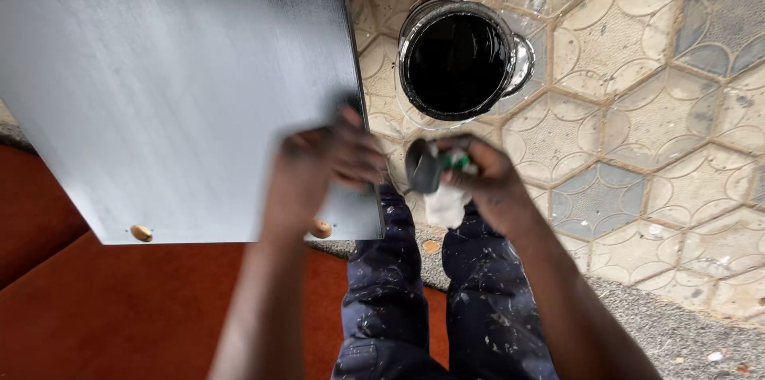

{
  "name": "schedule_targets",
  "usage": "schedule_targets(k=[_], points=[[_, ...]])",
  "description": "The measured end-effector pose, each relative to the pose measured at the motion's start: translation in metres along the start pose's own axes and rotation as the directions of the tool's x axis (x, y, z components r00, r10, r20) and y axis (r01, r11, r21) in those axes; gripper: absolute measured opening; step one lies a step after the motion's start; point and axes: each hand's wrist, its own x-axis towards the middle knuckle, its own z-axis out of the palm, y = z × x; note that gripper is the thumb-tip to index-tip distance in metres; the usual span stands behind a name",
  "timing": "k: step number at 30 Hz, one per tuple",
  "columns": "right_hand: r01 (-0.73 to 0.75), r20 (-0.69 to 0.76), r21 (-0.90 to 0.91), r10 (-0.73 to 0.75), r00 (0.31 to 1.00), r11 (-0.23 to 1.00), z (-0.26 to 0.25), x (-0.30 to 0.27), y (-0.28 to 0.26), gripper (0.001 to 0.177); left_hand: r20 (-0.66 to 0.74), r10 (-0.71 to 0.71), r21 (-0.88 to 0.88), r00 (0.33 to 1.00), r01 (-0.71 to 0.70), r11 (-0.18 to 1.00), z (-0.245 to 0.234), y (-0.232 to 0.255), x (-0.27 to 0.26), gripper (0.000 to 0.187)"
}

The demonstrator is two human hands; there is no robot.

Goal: The person applies black paint to a rectangular wooden board using a white cloth. They repeatedly dip the cloth into a paint can and wipe the surface of the board to cover it with paint.

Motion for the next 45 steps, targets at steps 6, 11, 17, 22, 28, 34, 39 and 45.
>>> schedule_targets(k=[6,11,17,22,28,34,39,45], points=[[0.279,0.156,-0.268,-0.244,0.957,0.922,0.049,-0.051,0.011,0.028,-0.377,0.261,0.509,0.889,-0.037,0.86,-0.038,0.098,0.023,0.075],[0.367,0.004,-0.445,-0.408,0.913,0.817,0.069,0.025,-0.032,0.021,-0.429,0.23,0.348,0.874,-0.075,0.935,-0.05,0.098,0.043,0.065],[-0.108,-0.023,-0.446,0.11,0.994,0.888,0.07,-0.014,-0.038,0.008,-0.443,0.179,0.332,0.879,-0.025,0.943,-0.046,0.106,0.04,0.097],[-0.182,0.035,-0.157,0.19,0.981,0.971,0.048,-0.105,0.076,0.022,-0.475,0.165,0.328,0.864,-0.001,0.945,-0.047,0.105,0.043,0.068],[0.221,-0.04,-0.289,-0.242,0.969,0.931,0.08,-0.023,0.008,0.01,-0.487,0.17,0.386,0.857,0.036,0.922,-0.045,0.106,0.042,0.071],[0.455,-0.078,-0.299,-0.496,0.865,0.839,0.089,0.173,-0.125,0.015,-0.499,0.132,0.384,0.856,0.083,0.92,-0.041,0.11,0.038,0.074],[0.491,0.114,0.087,-0.498,0.86,0.867,0.075,0.187,-0.144,0.021,-0.519,0.097,0.366,0.849,0.118,0.923,-0.04,0.113,0.037,0.072],[-0.364,-0.005,-0.501,0.417,0.909,0.785,0.071,-0.03,-0.035,0.025,-0.514,0.08,0.359,0.854,0.129,0.925,-0.037,0.118,0.032,0.074]])
